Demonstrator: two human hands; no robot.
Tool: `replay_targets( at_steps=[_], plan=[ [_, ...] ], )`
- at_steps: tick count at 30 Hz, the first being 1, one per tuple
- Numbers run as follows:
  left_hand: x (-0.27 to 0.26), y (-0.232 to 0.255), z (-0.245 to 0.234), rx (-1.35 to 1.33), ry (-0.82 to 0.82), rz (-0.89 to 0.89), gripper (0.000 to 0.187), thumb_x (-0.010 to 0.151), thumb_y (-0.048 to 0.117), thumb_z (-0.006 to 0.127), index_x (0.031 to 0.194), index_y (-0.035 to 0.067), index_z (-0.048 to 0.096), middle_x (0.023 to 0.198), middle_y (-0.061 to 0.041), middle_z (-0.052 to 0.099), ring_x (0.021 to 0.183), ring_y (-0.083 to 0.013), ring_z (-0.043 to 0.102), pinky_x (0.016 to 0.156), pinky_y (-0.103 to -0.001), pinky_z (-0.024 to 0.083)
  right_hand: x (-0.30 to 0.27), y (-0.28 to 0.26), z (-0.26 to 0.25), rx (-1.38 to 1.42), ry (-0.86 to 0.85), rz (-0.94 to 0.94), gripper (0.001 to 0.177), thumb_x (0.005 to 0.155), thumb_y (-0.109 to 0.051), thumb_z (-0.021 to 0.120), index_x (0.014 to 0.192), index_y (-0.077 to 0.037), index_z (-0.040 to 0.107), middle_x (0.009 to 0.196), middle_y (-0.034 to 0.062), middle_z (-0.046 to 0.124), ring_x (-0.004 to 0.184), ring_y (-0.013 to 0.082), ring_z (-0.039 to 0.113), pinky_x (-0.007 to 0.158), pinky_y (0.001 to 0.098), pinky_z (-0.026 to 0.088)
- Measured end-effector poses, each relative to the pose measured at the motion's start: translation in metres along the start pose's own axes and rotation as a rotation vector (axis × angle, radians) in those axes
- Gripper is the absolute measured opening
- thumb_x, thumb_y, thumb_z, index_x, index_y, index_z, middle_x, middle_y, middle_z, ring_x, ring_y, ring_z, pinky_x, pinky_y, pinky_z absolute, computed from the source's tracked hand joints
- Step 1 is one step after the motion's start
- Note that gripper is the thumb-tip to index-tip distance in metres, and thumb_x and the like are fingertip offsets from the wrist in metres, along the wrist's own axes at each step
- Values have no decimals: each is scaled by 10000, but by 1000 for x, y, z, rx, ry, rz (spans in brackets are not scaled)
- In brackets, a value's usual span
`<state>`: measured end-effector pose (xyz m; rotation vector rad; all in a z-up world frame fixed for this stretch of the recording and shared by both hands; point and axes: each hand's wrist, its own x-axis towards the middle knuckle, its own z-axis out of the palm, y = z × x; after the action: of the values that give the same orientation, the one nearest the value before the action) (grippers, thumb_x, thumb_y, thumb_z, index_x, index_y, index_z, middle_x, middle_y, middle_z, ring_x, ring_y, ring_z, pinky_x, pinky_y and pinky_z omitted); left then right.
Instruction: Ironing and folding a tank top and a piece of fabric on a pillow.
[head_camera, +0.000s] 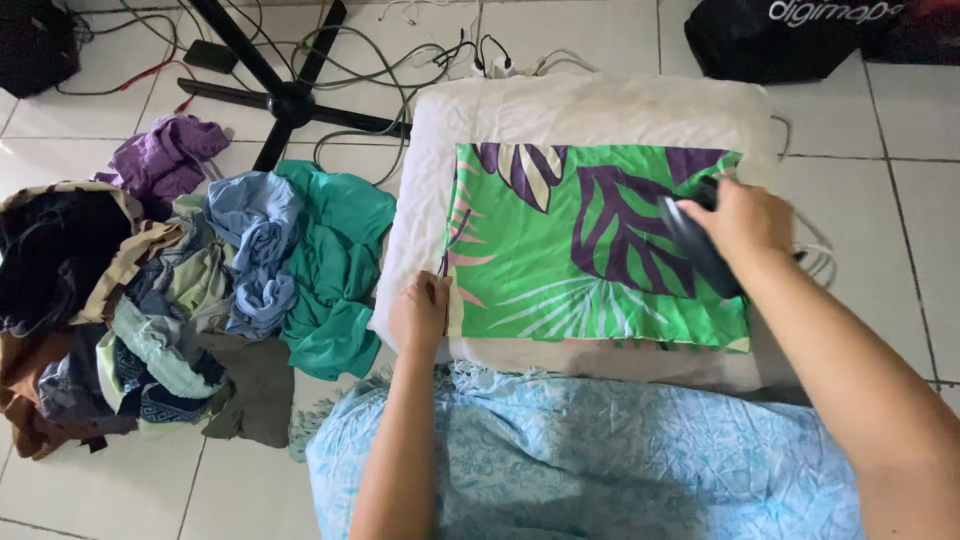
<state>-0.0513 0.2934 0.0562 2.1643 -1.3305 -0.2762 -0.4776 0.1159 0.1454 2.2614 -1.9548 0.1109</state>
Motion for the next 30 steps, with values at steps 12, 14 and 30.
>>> replay_targets(
  at_steps=[12, 14, 30],
  plan=[
    [17, 75, -8, -74, 159, 263, 387, 856, 150, 650, 1212, 7, 595, 1197, -205, 643, 1142, -401, 592, 982, -493, 450, 22, 18, -48, -56, 38, 26, 670, 886, -758, 688, 1056, -114, 766, 791, 169, 732, 716, 371, 717, 633, 481, 563],
    [39, 93, 23, -152, 142, 446, 417, 898, 81, 607, 1306, 2, 573, 1349, -199, 601, 1270, -387, 554, 1081, -487, 416, 28, -20, -55, -16, 73, -36, 674, 906, -767, 686, 1054, -113, 751, 792, 162, 726, 705, 371, 704, 626, 485, 550],
    [158, 68, 131, 229, 35, 520, 684, 1050, 445, 420, 1598, 52, 304, 1666, -139, 313, 1548, -276, 274, 1263, -444, 175, 102, -101, 18, 136, -11, 24, 573, 851, -625, 753, 981, -67, 733, 913, 182, 751, 857, 381, 729, 726, 492, 578]
  ],
)
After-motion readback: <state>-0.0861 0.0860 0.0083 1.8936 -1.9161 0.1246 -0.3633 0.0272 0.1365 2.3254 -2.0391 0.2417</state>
